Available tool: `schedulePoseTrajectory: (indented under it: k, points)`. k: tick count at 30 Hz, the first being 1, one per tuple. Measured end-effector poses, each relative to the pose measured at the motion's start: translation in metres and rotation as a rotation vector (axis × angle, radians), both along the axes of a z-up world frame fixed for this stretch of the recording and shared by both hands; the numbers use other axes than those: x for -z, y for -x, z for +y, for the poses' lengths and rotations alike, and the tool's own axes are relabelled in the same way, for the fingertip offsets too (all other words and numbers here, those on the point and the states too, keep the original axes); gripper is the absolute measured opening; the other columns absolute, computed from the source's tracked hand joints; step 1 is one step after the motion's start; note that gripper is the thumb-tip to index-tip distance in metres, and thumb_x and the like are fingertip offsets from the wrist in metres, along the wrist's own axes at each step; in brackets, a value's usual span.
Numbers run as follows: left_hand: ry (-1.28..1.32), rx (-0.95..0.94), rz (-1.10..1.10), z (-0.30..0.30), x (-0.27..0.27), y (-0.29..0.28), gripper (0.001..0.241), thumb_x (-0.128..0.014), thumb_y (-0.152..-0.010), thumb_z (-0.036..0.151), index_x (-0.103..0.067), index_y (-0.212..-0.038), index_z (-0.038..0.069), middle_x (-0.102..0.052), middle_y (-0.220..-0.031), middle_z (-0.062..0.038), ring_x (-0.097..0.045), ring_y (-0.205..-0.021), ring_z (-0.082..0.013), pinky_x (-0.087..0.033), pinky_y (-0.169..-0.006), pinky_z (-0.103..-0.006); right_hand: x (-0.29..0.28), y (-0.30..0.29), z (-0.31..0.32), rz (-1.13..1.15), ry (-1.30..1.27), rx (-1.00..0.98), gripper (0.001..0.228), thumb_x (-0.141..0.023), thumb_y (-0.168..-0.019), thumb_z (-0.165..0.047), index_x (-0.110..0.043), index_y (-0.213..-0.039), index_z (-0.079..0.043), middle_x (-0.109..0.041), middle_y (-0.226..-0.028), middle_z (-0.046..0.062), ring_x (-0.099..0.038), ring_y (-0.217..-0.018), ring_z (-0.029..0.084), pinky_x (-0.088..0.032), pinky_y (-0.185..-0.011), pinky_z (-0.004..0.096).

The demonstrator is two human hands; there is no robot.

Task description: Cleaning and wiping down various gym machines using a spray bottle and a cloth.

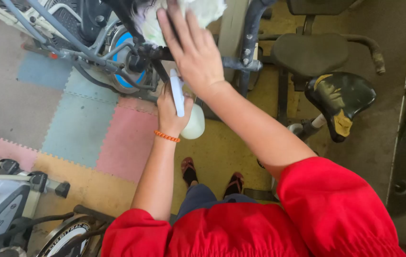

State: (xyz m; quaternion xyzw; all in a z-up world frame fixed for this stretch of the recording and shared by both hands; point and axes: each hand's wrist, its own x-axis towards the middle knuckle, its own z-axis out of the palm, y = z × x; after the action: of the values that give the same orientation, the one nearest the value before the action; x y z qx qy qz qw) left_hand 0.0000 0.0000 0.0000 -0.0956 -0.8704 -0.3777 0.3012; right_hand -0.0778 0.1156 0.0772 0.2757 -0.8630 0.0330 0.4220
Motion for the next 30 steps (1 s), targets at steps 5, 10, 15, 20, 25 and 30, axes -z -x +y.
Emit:
schedulePoseTrajectory:
  k: [5,10,15,20,25,30]
  points:
    - [-0.019,-0.023,-0.043,-0.014,0.020,-0.006,0.039,-0.061,-0.079,0.009,-0.064,-0.117,0.000,-0.067,-0.101,-0.021,-0.068,-0.089,-0.0407,-0.056,-0.080,-0.0481,0.149,0.034,0.012,0.079,-0.276,-0.060,0.035,-0.066,-0.090,-0.016,-0.057,-0.123,-0.012,-0.058,-0.122,0.005,-0.054,-0.102,0.022,-0.039,-0.072,0.033]
    - [-0.063,0.002,-0.062,-0.025,0.015,-0.007,0.043,-0.064,-0.077,0.017,-0.068,-0.119,0.009,-0.069,-0.086,-0.008,-0.072,-0.087,-0.0357,-0.058,-0.082,-0.0472,0.143,0.022,0.062,-0.215,0.067,-0.158,0.019,-0.070,-0.086,-0.010,-0.078,-0.103,-0.010,-0.060,-0.117,0.009,-0.056,-0.100,0.030,-0.048,-0.071,0.036]
    - [-0.119,0.072,-0.046,-0.020,0.003,-0.009,0.037,-0.063,-0.084,0.018,-0.068,-0.120,0.010,-0.072,-0.076,-0.001,-0.073,-0.082,-0.0274,-0.057,-0.086,-0.0422,0.060,0.010,0.065,-0.212,0.853,-0.550,0.054,-0.040,-0.093,0.007,-0.053,-0.144,-0.006,-0.045,-0.133,0.011,-0.050,-0.123,0.034,-0.043,-0.106,0.045]
    - [-0.108,0.121,-0.066,-0.009,-0.002,0.008,0.037,-0.062,-0.084,0.017,-0.066,-0.119,0.007,-0.073,-0.082,-0.005,-0.073,-0.082,-0.0292,-0.058,-0.082,-0.0442,0.081,0.029,0.042,-0.361,0.819,-0.577,0.065,-0.038,-0.099,0.016,-0.031,-0.161,-0.003,-0.051,-0.133,0.025,-0.048,-0.127,0.047,-0.039,-0.113,0.054]
    - [-0.091,0.202,-0.168,-0.008,-0.005,0.012,0.038,-0.061,-0.082,0.013,-0.066,-0.119,0.004,-0.070,-0.079,-0.008,-0.072,-0.078,-0.0315,-0.058,-0.079,-0.0465,0.168,0.017,0.066,-0.600,0.384,-0.326,0.066,-0.059,-0.086,0.009,-0.056,-0.148,-0.013,-0.048,-0.149,0.010,-0.057,-0.118,0.037,-0.049,-0.105,0.048]
    - [-0.105,0.191,-0.215,-0.015,0.005,0.012,0.039,-0.064,-0.079,0.013,-0.068,-0.116,0.005,-0.067,-0.078,-0.014,-0.071,-0.077,-0.0364,-0.059,-0.075,-0.0479,0.127,0.016,0.031,-0.297,1.041,-0.260,0.044,-0.054,-0.105,-0.003,-0.046,-0.148,-0.001,-0.047,-0.137,0.022,-0.047,-0.128,0.042,-0.028,-0.119,0.051]
